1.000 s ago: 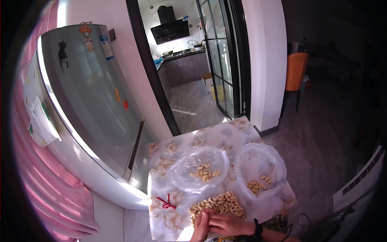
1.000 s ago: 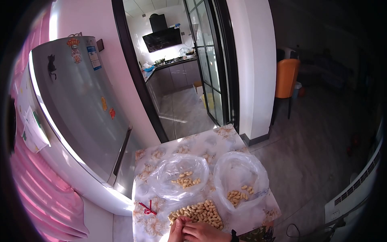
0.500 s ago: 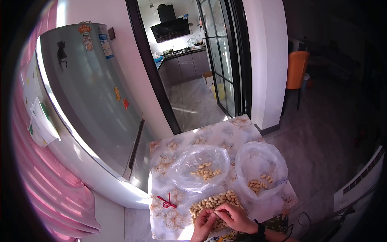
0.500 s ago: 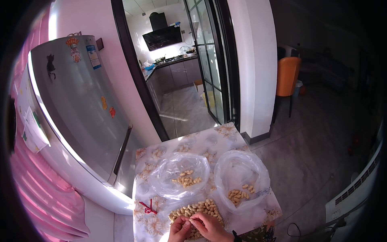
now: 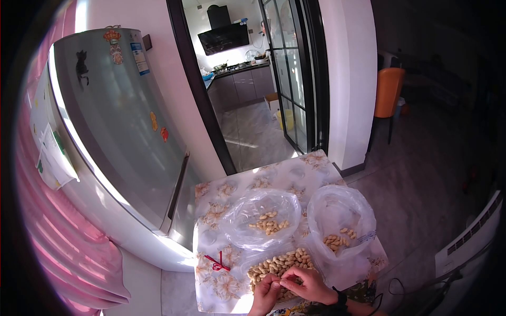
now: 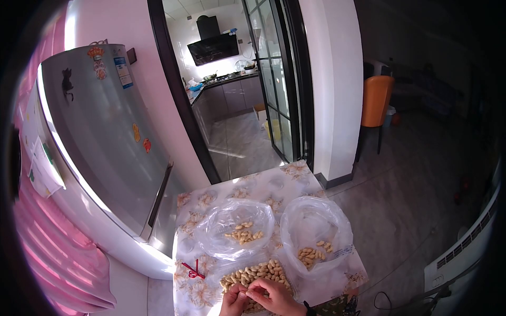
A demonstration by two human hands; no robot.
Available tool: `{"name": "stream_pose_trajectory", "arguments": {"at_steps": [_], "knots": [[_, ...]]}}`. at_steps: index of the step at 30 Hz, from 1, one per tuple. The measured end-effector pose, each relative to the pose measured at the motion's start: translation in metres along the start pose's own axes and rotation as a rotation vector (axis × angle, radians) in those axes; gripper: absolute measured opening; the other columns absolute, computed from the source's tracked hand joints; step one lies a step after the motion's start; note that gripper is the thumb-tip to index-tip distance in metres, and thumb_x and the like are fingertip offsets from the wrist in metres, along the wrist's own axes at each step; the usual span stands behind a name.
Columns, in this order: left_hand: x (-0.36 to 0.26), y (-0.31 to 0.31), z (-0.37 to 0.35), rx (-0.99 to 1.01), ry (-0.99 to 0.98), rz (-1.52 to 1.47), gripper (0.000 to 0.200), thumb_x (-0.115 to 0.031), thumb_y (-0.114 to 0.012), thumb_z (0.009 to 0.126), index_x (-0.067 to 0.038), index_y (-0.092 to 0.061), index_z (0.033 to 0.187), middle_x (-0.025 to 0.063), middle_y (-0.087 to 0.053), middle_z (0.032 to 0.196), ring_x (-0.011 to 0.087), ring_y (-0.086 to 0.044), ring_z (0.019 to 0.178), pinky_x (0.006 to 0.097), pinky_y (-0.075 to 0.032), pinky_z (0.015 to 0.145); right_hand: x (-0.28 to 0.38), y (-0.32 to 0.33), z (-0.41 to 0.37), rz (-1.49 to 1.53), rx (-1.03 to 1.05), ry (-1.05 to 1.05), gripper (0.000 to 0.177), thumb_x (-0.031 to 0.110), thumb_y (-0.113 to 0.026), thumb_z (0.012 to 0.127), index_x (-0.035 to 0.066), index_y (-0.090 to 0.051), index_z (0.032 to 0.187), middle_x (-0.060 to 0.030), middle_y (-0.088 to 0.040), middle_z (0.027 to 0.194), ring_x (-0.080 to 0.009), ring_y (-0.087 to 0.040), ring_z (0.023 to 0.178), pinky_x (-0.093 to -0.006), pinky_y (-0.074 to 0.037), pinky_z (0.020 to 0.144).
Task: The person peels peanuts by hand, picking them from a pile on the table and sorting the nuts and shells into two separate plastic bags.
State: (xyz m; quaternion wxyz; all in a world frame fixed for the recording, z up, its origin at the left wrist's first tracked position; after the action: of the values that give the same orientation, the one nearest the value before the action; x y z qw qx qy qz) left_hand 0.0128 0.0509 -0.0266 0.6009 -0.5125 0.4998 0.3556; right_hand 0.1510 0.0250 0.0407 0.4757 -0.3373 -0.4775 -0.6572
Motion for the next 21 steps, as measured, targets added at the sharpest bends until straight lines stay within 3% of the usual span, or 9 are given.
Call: {"name": "stream_pose_trajectory", "arguments": {"at_steps": [5, 15, 21], "knots": [[-0.009, -0.005, 0.001, 0.148, 0.045, -0.052, 0.009, -0.013, -0.051, 0.098, -0.006, -0.056, 0.094, -0.0014, -0.059, 0.084, 0.0041, -0.054, 0.073, 0.0188, -0.047, 0.065, 0.001, 0.0, 0.001, 0.008, -0.02, 0.01, 0.016, 0.016, -0.069, 0.086, 0.004, -0.064, 0.095, -0.008, -0.067, 0.082, -0.0181, -0.067, 0.074, -0.0278, -0.05, 0.064], [-0.01, -0.007, 0.001, 0.136, 0.049, -0.042, 0.014, -0.019, -0.051, 0.099, -0.006, -0.057, 0.099, -0.001, -0.061, 0.085, 0.0036, -0.055, 0.071, 0.0175, -0.046, 0.062, -0.004, -0.001, -0.001, 0.019, -0.016, -0.01, 0.016, 0.014, -0.069, 0.086, 0.002, -0.063, 0.096, -0.0084, -0.067, 0.083, -0.0186, -0.067, 0.076, -0.0282, -0.05, 0.065], [-0.017, -0.009, 0.003, 0.078, 0.1, -0.014, 0.015, -0.019, -0.054, 0.098, -0.009, -0.056, 0.086, -0.0032, -0.056, 0.068, 0.002, -0.046, 0.054, 0.0176, -0.037, 0.048, 0.009, 0.015, -0.004, 0.002, -0.178, 0.02, 0.013, 0.01, -0.07, 0.084, 0.002, -0.063, 0.092, -0.0084, -0.068, 0.083, -0.0178, -0.067, 0.074, -0.0276, -0.051, 0.065]]}}
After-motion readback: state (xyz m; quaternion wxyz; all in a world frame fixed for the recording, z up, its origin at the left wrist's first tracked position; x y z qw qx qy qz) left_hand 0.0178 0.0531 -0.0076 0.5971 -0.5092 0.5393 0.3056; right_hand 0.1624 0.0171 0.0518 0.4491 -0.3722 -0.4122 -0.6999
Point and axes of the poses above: each hand's wrist, its own z-axis towards the middle knuckle, its own y-axis out of the back of the hand, x = y × z, the point moved 5 cm from there along z, towards the middle knuckle
